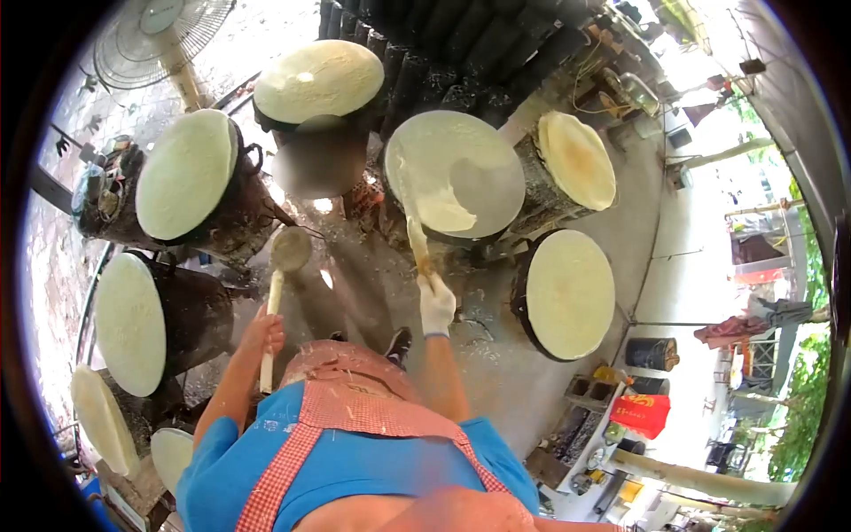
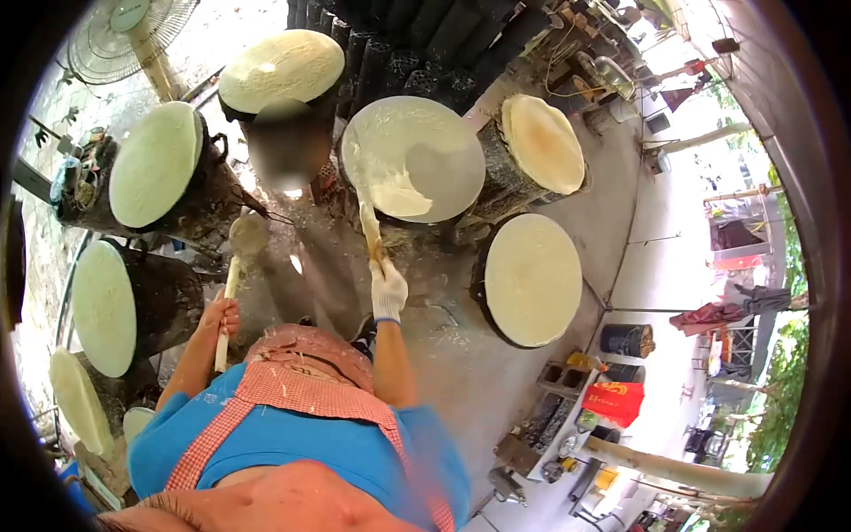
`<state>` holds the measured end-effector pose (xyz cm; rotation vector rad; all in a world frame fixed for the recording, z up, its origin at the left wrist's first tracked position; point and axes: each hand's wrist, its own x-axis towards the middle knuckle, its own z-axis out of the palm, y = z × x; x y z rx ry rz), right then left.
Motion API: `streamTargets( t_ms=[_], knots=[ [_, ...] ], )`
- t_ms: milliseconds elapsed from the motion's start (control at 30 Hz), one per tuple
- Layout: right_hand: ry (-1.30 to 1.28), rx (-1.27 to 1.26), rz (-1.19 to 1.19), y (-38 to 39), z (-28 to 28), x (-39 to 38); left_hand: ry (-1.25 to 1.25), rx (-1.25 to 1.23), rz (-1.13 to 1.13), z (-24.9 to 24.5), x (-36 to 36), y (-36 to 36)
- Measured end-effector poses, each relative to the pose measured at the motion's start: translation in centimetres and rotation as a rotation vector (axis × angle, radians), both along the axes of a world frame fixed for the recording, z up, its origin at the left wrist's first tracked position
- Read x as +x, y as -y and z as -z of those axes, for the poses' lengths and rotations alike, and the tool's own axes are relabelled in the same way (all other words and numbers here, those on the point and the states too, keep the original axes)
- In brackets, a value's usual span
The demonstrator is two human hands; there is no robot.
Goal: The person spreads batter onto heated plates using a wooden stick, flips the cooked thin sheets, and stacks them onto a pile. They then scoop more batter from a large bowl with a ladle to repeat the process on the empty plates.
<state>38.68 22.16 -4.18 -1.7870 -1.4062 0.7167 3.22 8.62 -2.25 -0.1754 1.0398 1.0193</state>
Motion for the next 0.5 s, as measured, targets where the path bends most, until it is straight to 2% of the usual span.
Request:
streamTargets(
  t_ms=[67,100,133,200,267,300,333,367,433,467,500],
  knots=[
    [0.535,-0.054,-0.027,0.4,-0.7,0.4,0.068,0.018,-0.006,-2.2,-0.5,0.3],
    [0.678,-0.041,0.001,1.3,-1.2,1.5,0.326,0.13,0.035,-0.9,-1.7,1.0],
    [0.715,-0.082,0.022,2.1,-0.8,3.5,0.591,0.241,0.081,0.6,-2.5,1.9],
    [0.769,-0.142,0.109,3.8,-0.8,6.3,0.687,0.185,-0.059,-2.3,-2.0,3.2],
    [0.514,-0.209,0.227,3.1,-2.5,4.8,0.769,0.162,-0.015,-3.2,-2.3,3.9],
    [0.336,-0.147,0.257,1.9,-3.9,2.7,0.816,0.145,-0.001,-2.9,-2.1,4.7],
    [0.227,-0.071,0.237,0.5,-2.5,1.1,0.951,0.305,0.065,-1.7,-2.0,4.9],
    [0.145,0.017,0.166,-0.5,-2.1,-0.9,0.885,0.317,-0.002,-3.7,-0.9,4.8],
    [0.319,-0.051,-0.011,-1.2,-2.2,-1.3,0.867,0.322,0.004,-4.5,-0.4,5.2],
    [0.375,-0.082,-0.045,-0.5,-2.0,-0.2,0.907,0.305,0.093,-2.0,-1.4,6.0],
    [0.401,-0.111,-0.014,0.2,-2.3,1.6,0.76,0.307,0.036,0.1,-2.1,6.9]
  ],
)
